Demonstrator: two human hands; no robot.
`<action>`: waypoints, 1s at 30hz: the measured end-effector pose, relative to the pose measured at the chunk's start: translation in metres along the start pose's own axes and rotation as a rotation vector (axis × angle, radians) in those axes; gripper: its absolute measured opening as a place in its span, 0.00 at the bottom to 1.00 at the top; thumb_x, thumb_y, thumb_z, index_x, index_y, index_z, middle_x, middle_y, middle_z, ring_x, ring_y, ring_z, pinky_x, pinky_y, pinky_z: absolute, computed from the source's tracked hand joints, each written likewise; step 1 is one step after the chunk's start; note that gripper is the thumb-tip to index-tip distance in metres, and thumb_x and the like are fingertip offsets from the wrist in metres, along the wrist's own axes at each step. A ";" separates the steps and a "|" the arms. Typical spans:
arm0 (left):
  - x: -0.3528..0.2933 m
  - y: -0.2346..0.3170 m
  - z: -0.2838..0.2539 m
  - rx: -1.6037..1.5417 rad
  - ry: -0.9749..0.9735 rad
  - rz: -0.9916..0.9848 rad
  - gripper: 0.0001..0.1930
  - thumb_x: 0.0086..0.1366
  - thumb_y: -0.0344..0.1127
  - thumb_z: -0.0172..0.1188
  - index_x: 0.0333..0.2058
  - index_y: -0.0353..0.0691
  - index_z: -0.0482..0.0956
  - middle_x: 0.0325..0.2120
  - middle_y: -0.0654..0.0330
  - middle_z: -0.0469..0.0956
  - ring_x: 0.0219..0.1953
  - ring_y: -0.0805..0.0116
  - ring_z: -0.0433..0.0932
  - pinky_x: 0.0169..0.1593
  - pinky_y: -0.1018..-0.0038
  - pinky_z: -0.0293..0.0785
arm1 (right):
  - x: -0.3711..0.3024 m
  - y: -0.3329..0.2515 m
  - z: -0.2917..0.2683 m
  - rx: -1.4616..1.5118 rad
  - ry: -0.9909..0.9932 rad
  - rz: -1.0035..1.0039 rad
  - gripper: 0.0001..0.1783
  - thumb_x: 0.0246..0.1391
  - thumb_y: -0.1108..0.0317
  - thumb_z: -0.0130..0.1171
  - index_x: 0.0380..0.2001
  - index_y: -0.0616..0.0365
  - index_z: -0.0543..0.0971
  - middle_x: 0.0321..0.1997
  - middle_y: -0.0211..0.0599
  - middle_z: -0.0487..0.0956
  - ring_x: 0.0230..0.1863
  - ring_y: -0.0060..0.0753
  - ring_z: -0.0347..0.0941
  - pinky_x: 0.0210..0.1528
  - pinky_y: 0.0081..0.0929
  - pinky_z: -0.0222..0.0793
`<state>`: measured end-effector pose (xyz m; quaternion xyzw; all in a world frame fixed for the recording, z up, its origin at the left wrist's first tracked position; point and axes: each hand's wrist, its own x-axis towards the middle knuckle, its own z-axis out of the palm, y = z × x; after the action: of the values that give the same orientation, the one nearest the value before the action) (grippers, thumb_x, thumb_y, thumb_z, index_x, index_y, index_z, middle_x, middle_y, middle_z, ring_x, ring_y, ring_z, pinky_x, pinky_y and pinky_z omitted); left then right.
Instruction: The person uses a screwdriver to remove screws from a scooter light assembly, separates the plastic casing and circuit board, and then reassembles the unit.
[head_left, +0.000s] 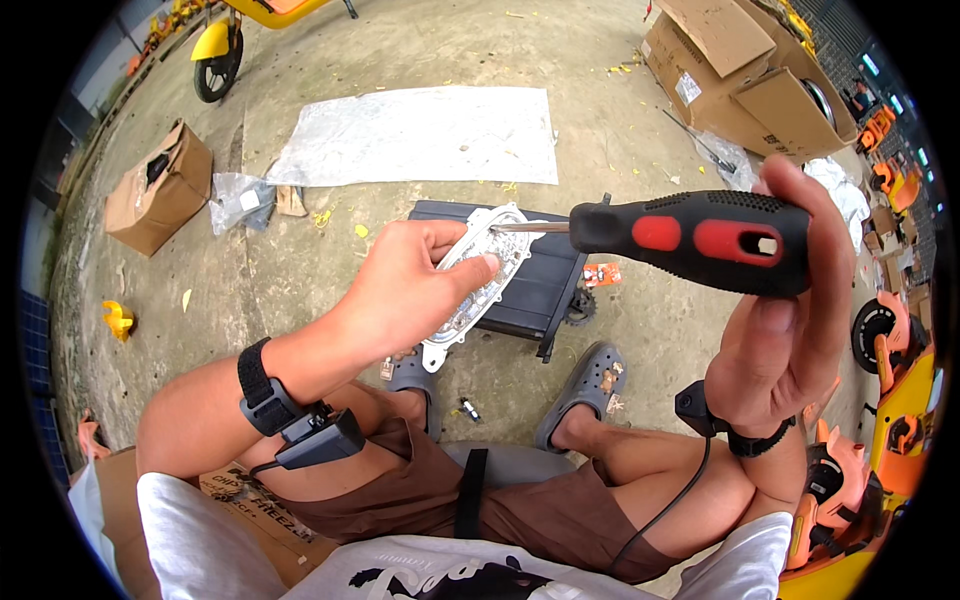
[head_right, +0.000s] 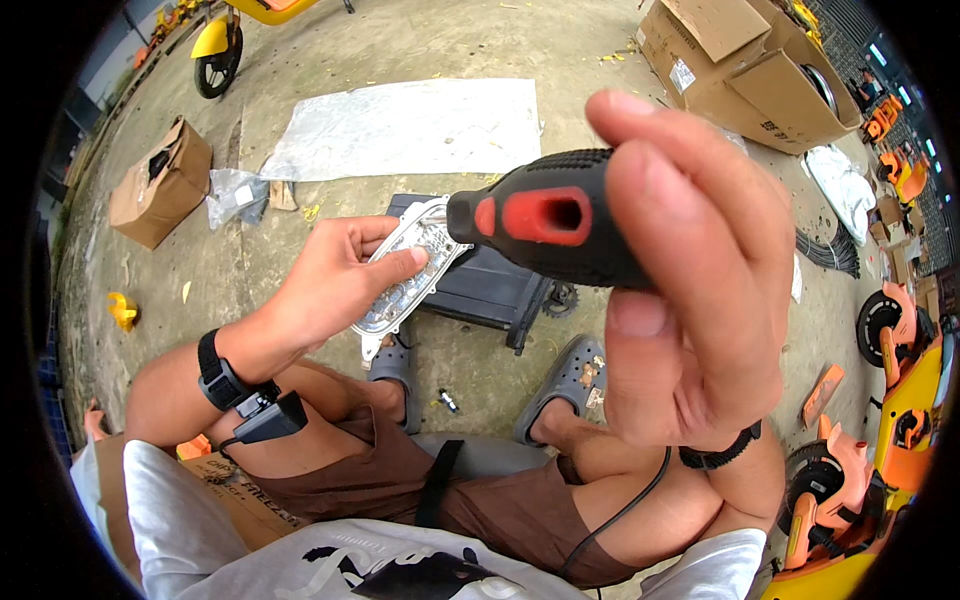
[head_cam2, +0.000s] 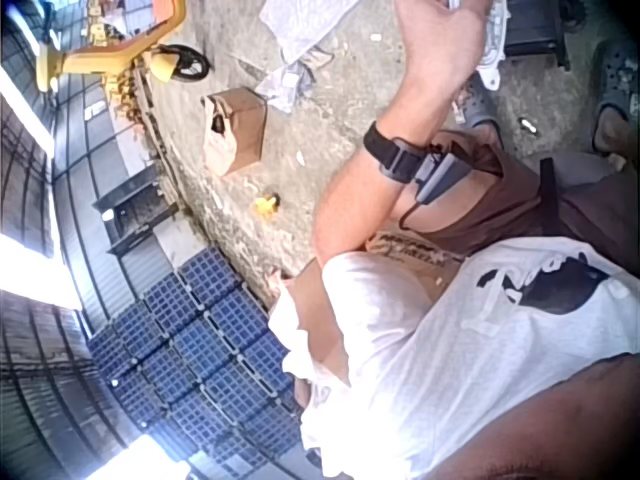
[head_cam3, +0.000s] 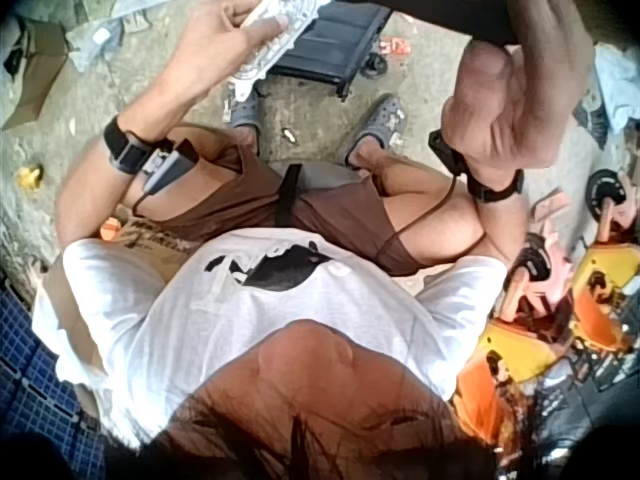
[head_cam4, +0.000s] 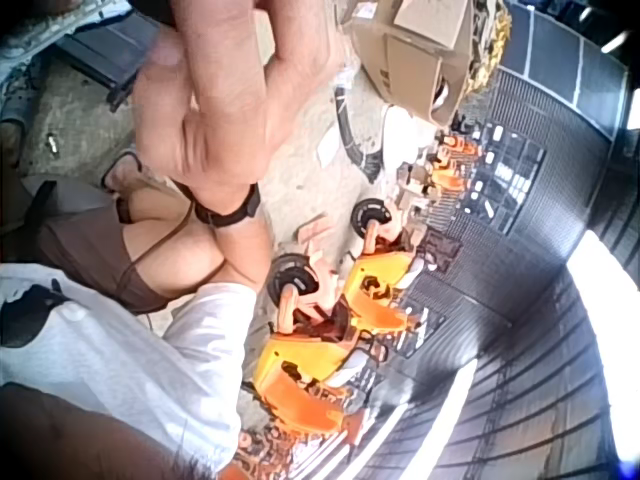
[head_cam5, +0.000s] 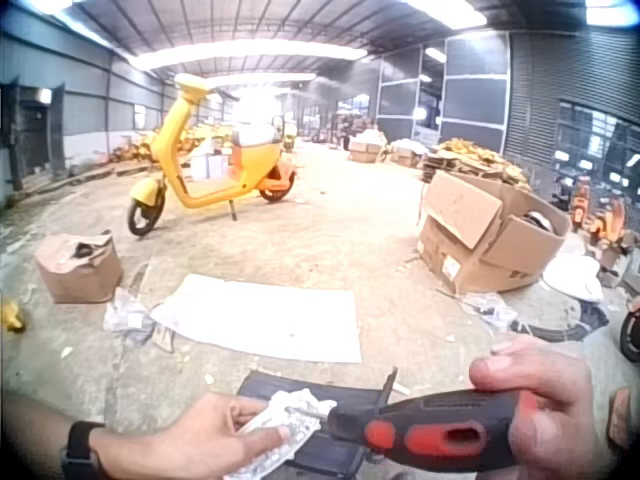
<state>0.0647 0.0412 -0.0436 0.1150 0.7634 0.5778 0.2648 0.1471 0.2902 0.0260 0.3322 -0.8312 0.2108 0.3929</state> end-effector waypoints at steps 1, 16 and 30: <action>0.001 -0.001 -0.001 0.001 0.002 0.000 0.12 0.64 0.27 0.58 0.44 0.26 0.78 0.35 0.62 0.81 0.32 0.83 0.75 0.34 0.83 0.73 | 0.001 0.000 -0.003 -0.024 -0.035 -0.027 0.27 0.66 0.57 0.43 0.63 0.61 0.62 0.56 0.64 0.68 0.56 0.51 0.68 0.56 0.42 0.66; 0.000 -0.002 -0.001 0.012 0.000 0.014 0.12 0.64 0.26 0.58 0.44 0.26 0.78 0.35 0.62 0.81 0.32 0.84 0.75 0.34 0.83 0.72 | 0.000 -0.004 -0.002 0.037 -0.011 0.029 0.24 0.67 0.59 0.43 0.60 0.61 0.63 0.54 0.65 0.69 0.53 0.50 0.70 0.57 0.41 0.65; 0.001 -0.002 -0.001 0.026 0.008 0.008 0.11 0.65 0.27 0.58 0.43 0.27 0.78 0.33 0.63 0.81 0.31 0.83 0.74 0.32 0.83 0.72 | 0.006 -0.002 -0.006 -0.048 -0.088 -0.049 0.28 0.64 0.58 0.49 0.61 0.63 0.60 0.50 0.65 0.72 0.50 0.48 0.71 0.50 0.37 0.70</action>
<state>0.0635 0.0403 -0.0458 0.1192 0.7715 0.5692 0.2579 0.1493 0.2902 0.0343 0.3516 -0.8442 0.1663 0.3688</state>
